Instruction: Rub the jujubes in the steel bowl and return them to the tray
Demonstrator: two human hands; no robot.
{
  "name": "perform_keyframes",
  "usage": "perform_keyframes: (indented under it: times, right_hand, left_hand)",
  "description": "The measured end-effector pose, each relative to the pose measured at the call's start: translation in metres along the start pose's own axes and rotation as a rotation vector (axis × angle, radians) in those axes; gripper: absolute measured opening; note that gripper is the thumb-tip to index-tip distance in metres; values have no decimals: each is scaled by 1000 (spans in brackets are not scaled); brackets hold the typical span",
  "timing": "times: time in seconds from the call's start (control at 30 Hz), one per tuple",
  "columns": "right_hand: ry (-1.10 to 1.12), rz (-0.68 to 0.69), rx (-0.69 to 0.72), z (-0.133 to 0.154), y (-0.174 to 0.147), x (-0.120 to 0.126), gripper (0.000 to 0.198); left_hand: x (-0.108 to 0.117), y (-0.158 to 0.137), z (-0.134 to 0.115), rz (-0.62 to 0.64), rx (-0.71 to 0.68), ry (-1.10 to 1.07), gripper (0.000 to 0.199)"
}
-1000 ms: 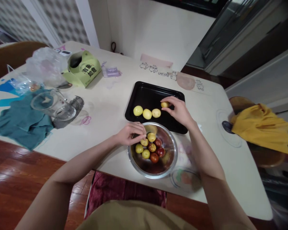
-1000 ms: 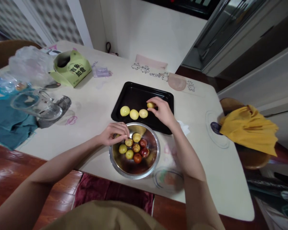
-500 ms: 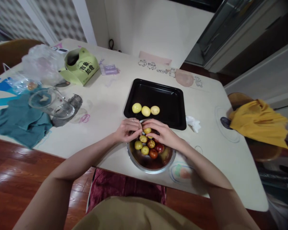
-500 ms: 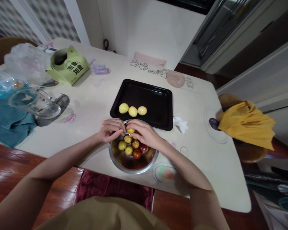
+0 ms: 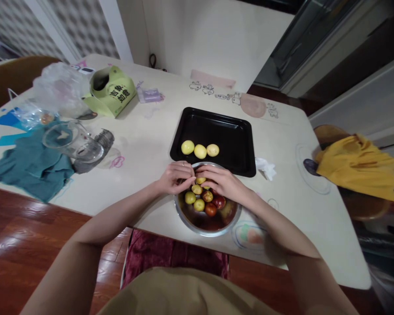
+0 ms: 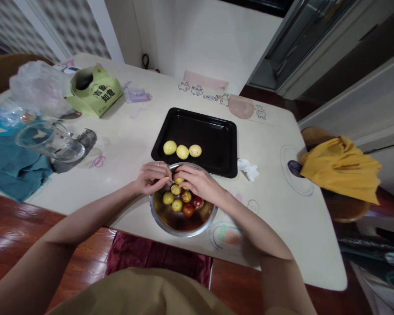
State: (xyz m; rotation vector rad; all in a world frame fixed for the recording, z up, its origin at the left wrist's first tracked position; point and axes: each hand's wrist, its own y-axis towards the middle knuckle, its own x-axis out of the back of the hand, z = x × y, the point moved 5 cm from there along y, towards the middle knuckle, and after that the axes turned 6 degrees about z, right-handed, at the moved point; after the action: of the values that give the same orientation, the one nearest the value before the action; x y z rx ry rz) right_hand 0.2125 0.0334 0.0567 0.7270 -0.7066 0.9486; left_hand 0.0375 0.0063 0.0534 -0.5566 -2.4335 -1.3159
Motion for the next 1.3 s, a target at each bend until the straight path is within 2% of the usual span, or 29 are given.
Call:
perform_keyframes:
  times: [0.27, 0.43, 0.6, 0.67, 0.83, 0.93, 1.1, 1.3]
  right_hand:
    - [-180, 9, 9, 2, -1, 5, 25]
    - [-202, 72, 29, 6, 1, 3, 26]
    - [-202, 71, 25, 4, 1, 5, 27]
    - [-189, 20, 18, 1, 1, 12, 27]
    - [-162, -217, -66, -14, -3, 38, 26]
    - [-223, -268, -144, -28, -6, 46, 29]
    - [-266, -204, -255, -48, -8, 44, 43]
    - [-207, -136, -279, -64, -10, 38, 52]
  left_hand:
    - [1, 0, -1, 13, 11, 5, 29]
    - [1, 1, -2, 32, 10, 11, 30]
    - [1, 0, 0, 38, 34, 10, 32]
    - [1, -1, 1, 40, 43, 7, 32]
    - [1, 0, -1, 40, 14, 9, 30]
    - [1, 1, -2, 39, 3, 12, 29]
    - [1, 2, -2, 47, 5, 29, 29]
    - [1, 2, -3, 53, 3, 22, 30]
